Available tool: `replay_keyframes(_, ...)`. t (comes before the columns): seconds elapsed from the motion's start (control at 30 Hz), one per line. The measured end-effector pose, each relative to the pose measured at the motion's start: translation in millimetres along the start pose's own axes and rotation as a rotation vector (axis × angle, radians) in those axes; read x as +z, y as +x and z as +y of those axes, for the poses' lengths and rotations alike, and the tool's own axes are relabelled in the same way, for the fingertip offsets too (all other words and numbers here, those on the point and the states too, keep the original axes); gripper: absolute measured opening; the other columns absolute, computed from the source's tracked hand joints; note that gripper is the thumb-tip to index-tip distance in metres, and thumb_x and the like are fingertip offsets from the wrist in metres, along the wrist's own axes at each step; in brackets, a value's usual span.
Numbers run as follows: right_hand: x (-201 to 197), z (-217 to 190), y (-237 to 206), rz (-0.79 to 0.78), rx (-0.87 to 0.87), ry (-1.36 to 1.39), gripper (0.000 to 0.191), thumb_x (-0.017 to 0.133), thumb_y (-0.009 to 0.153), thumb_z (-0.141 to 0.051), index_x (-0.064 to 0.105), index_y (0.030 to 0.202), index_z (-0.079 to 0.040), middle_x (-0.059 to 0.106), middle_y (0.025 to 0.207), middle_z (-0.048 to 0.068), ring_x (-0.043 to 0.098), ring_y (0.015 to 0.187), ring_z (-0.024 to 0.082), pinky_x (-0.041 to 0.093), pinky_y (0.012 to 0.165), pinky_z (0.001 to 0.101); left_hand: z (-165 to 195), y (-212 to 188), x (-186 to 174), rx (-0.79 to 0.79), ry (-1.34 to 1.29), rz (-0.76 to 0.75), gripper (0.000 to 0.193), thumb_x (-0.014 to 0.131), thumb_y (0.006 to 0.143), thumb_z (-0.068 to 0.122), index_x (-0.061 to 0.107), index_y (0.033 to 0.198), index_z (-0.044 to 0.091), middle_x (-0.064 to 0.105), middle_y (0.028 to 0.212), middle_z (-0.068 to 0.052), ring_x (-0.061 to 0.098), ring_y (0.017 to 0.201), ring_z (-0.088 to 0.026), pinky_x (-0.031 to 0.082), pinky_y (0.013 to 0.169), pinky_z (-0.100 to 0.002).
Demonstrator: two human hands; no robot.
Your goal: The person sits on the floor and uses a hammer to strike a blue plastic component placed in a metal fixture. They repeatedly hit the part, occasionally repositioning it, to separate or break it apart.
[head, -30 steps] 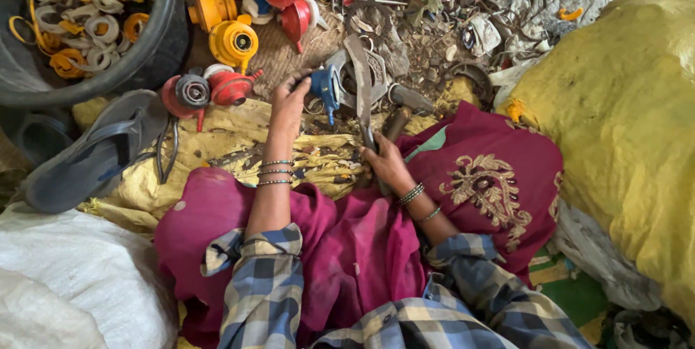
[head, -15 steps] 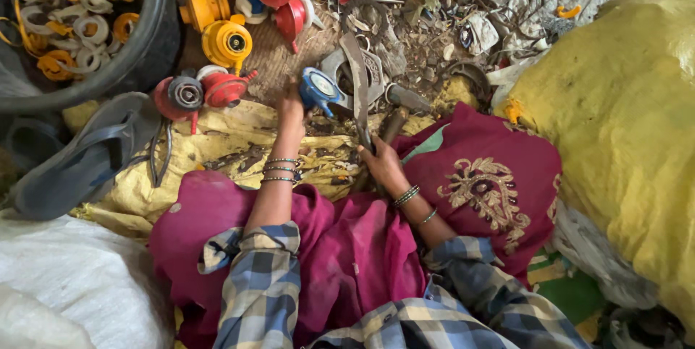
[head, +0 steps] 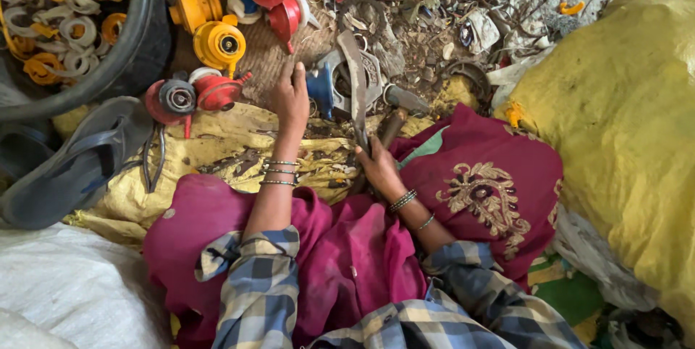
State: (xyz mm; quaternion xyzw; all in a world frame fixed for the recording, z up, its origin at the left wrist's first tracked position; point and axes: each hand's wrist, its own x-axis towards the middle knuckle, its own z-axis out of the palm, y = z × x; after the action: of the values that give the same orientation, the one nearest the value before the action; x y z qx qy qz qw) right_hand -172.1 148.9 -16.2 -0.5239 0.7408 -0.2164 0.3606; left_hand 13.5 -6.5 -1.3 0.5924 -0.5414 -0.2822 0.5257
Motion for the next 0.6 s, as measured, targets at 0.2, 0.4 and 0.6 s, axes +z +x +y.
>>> replay_keyframes(0.2, -4.4, 7.5, -4.2, 0.134, -0.14, -0.038, 0.038, 0.064, 0.1, -0.03, 0.058, 0.127, -0.003, 0.071, 0.092, 0.022, 0.07, 0.083, 0.035, 0.054, 0.071, 0.0457, -14.5, -1.7, 9.7, -0.16, -0.047, -0.081, 0.045, 0.053, 0.111, 0.039, 0.064, 0.105, -0.003, 0.068, 0.094, -0.024, 0.067, 0.087, -0.042, 0.052, 0.078, -0.047)
replay_keyframes(0.4, -23.7, -17.8, -20.8, 0.084, -0.023, 0.03, 0.032, 0.063, 0.1, -0.028, 0.055, 0.119, -0.003, 0.065, 0.074, 0.014, 0.065, 0.061, 0.022, 0.052, 0.055, 0.0402, -12.5, -4.2, 16.9, -0.154, 0.142, -0.089, 0.046, 0.044, 0.107, 0.041, 0.069, 0.1, 0.003, 0.071, 0.088, -0.023, 0.069, 0.081, -0.043, 0.051, 0.071, -0.051)
replay_keyframes(0.6, -75.1, -51.9, -59.3, 0.171, -0.475, 0.14, 0.016, 0.049, 0.106, -0.016, 0.053, 0.113, -0.002, 0.065, 0.074, 0.004, 0.058, 0.052, 0.009, 0.051, 0.043, 0.0297, -6.4, -7.6, 15.5, -0.061, 0.28, -0.074, 0.041, 0.041, 0.107, 0.035, 0.069, 0.096, 0.007, 0.071, 0.084, -0.024, 0.068, 0.079, -0.047, 0.05, 0.067, -0.056)
